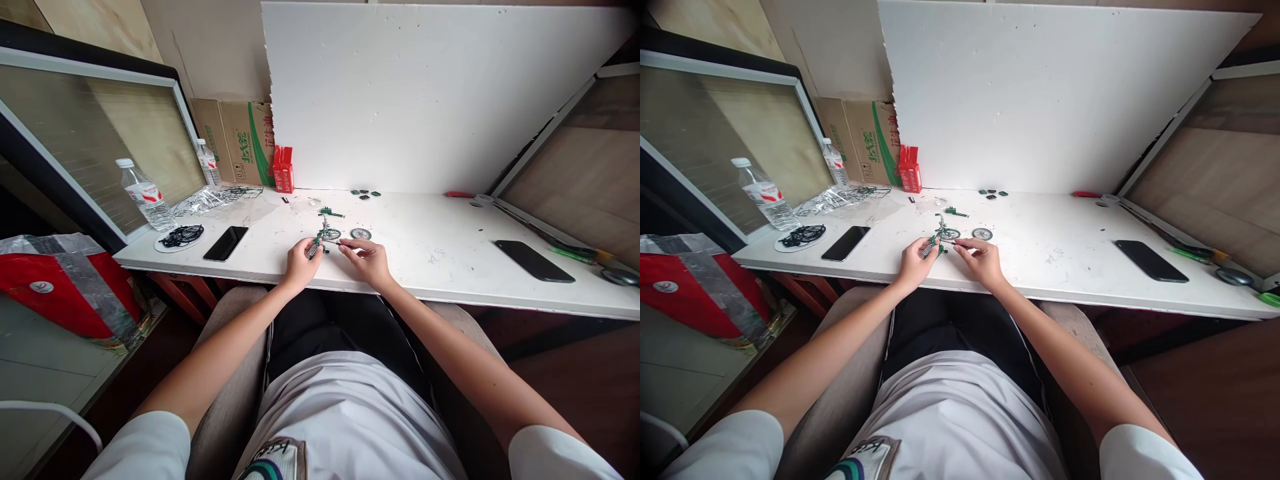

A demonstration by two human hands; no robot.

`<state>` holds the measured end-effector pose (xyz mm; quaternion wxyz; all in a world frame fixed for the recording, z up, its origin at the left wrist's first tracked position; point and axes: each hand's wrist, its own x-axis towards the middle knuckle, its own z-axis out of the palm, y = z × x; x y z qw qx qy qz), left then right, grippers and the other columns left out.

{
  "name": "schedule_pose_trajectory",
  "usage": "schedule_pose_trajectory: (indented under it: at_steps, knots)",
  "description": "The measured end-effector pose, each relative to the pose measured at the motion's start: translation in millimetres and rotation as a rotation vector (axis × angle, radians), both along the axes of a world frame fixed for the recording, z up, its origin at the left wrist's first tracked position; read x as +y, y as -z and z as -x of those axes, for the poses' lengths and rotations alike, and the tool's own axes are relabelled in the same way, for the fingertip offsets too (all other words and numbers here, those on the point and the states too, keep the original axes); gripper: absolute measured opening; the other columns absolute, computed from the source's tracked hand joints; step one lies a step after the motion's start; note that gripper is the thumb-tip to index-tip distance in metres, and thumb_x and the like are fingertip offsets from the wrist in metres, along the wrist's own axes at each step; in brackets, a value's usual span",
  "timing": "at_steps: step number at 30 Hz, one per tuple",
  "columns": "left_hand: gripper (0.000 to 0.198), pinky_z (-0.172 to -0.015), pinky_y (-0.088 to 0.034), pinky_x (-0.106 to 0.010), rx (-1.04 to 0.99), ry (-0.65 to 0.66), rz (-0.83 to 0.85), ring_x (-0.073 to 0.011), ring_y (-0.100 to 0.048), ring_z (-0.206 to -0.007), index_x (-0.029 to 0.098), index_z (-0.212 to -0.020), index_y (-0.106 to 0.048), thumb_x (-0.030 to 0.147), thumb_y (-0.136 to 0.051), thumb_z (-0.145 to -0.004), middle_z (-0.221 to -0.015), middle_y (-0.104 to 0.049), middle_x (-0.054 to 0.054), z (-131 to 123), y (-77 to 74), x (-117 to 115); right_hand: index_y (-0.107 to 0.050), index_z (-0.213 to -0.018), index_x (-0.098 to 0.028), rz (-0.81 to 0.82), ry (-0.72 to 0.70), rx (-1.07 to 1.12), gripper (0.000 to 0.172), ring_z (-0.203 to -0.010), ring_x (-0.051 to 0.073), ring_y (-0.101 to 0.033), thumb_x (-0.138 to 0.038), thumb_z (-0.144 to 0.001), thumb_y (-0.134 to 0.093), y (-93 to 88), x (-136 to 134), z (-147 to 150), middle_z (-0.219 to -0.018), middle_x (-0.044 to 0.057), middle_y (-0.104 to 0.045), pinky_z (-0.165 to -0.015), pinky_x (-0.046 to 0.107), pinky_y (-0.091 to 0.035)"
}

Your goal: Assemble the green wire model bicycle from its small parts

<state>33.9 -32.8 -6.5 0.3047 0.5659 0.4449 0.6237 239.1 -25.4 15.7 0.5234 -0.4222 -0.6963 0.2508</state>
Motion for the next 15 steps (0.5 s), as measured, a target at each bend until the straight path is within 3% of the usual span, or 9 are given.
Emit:
schedule_pose_trajectory:
  at_steps: [15]
  knots:
    - [0.019, -0.097, -0.054, -0.04, 0.047, -0.004, 0.002, -0.0287, -0.073, -0.103, 0.021, -0.103, -0.084, 0.033, -0.079, -0.089, -0.109, -0.084, -0.011, -0.1, -0.3, -1.5, -0.089, -0.103, -0.03, -0.051, -0.016, -0.037, 0.043, -0.106, 0.031, -0.08, -0.069, -0.094, -0.074, -1.1, -4.4, 1.5, -0.113, 0.007, -0.086, -0.073, 0.04, -0.062]
